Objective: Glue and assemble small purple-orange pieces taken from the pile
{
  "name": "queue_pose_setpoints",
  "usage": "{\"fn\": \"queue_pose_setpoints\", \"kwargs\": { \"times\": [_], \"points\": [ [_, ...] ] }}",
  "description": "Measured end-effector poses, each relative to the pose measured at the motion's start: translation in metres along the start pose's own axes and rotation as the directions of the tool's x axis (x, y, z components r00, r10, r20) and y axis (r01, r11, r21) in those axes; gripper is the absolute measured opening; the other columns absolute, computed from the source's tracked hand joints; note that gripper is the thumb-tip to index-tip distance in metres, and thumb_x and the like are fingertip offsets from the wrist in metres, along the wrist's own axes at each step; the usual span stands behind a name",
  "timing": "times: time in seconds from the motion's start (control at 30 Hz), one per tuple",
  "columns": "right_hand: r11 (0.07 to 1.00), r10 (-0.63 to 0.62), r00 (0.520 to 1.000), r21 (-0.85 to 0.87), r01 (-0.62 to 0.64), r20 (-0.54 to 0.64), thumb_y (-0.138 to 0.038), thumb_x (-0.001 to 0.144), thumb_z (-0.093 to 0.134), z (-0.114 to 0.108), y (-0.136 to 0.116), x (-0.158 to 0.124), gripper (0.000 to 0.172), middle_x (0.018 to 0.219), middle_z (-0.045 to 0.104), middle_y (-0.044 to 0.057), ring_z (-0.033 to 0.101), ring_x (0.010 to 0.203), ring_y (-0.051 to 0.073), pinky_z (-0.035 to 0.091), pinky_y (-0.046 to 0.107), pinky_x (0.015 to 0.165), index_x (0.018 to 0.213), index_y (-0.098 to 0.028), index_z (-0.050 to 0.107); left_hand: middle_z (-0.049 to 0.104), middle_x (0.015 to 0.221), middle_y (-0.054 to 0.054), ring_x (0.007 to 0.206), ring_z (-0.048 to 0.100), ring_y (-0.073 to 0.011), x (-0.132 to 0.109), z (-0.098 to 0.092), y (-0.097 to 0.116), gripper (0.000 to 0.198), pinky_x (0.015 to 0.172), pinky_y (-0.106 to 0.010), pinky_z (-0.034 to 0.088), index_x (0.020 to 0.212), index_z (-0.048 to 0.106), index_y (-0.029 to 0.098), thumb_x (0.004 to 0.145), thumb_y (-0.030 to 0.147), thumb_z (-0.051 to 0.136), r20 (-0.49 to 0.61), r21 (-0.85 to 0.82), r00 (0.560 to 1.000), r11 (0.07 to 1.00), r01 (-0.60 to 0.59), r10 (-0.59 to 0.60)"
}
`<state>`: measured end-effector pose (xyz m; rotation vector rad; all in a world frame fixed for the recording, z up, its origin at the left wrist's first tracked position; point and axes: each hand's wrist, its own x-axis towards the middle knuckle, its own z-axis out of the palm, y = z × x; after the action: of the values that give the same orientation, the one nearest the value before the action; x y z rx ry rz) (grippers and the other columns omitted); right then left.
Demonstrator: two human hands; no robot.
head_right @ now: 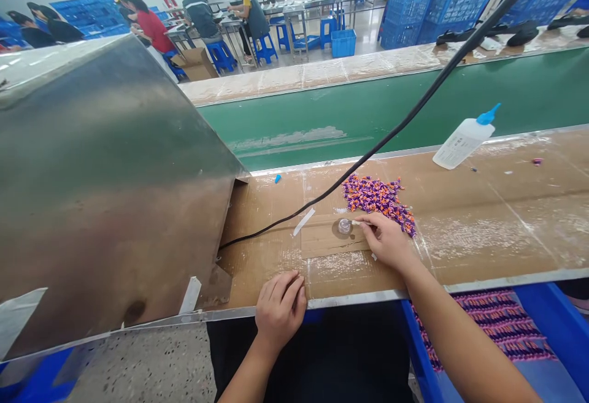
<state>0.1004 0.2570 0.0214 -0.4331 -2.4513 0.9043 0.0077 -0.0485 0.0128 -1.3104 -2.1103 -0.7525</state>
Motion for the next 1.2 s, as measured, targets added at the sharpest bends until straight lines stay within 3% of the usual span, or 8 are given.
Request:
{"fn": "queue_pose_setpoints", "kwargs": {
  "times": [0.27,0.4,0.63,0.8,1.03,1.2],
  "points": [
    [0.998,-0.064,0.998,0.001,0.064,0.026,-0.030,0.103,0.051,-0.008,0.004,0.011,0.026,0.096,0.078,0.008,0.074,0.088,0.024,0.061,0.037,0.081,0.100,-0.026,0.077,0.078,0.101,-0.010,0.093,0.073,-0.0235,-0.001,0.001,-0.001,0.013,0.088,-0.036,0.054,0.107,0.071,0.016,0.101,0.012,0.059,-0.006,0.000,1.000,1.000,-0.011,0.011],
    [0.997,-0.081,0.992,-0.006,0.082,0.099,-0.026,0.099,0.053,-0.015,0.002,0.023,0.024,0.092,0.077,0.007,0.072,0.083,0.023,0.059,0.035,0.078,0.097,-0.025,0.077,0.078,0.101,-0.010,0.094,0.073,-0.0235,-0.001,0.001,-0.001,0.014,0.088,-0.036,0.054,0.107,0.071,0.016,0.101,0.012,0.059,-0.006,0.000,1.000,1.000,-0.010,0.010],
    [0.988,0.040,0.970,0.132,-0.073,0.241,-0.033,0.096,0.057,-0.013,-0.002,0.029,0.025,0.083,0.077,0.005,0.063,0.066,0.018,0.054,0.031,0.067,0.095,-0.023,0.080,0.078,0.103,-0.009,0.095,0.073,-0.0221,-0.001,0.001,-0.001,0.014,0.089,-0.035,0.054,0.107,0.071,0.016,0.100,0.012,0.060,0.005,0.009,1.000,1.000,-0.004,0.004],
    [0.962,0.152,0.978,0.204,-0.180,0.146,-0.037,0.094,0.057,-0.006,-0.001,0.023,0.026,0.082,0.076,0.004,0.062,0.064,0.018,0.052,0.030,0.062,0.093,-0.022,0.079,0.079,0.102,-0.009,0.093,0.074,-0.0217,0.000,0.002,0.000,0.015,0.088,-0.035,0.055,0.107,0.071,0.019,0.099,0.013,0.059,0.002,0.017,1.000,1.000,0.006,-0.006],
    [0.975,0.072,0.991,0.199,-0.094,0.116,-0.031,0.094,0.057,-0.004,0.003,0.021,0.023,0.090,0.079,0.007,0.072,0.080,0.022,0.058,0.034,0.075,0.093,-0.023,0.079,0.079,0.101,-0.008,0.092,0.073,-0.0221,0.002,0.001,0.000,0.015,0.088,-0.035,0.055,0.107,0.071,0.019,0.101,0.013,0.058,0.006,0.028,1.000,1.000,-0.007,0.007],
    [0.964,0.091,0.986,0.234,-0.122,0.138,-0.033,0.095,0.057,-0.004,0.003,0.021,0.023,0.087,0.078,0.005,0.071,0.075,0.021,0.058,0.033,0.071,0.092,-0.023,0.078,0.078,0.101,-0.009,0.093,0.072,-0.0217,0.004,0.000,0.001,0.015,0.089,-0.035,0.054,0.106,0.071,0.017,0.102,0.012,0.058,0.007,0.023,1.000,1.000,-0.015,0.015]
  ]
}}
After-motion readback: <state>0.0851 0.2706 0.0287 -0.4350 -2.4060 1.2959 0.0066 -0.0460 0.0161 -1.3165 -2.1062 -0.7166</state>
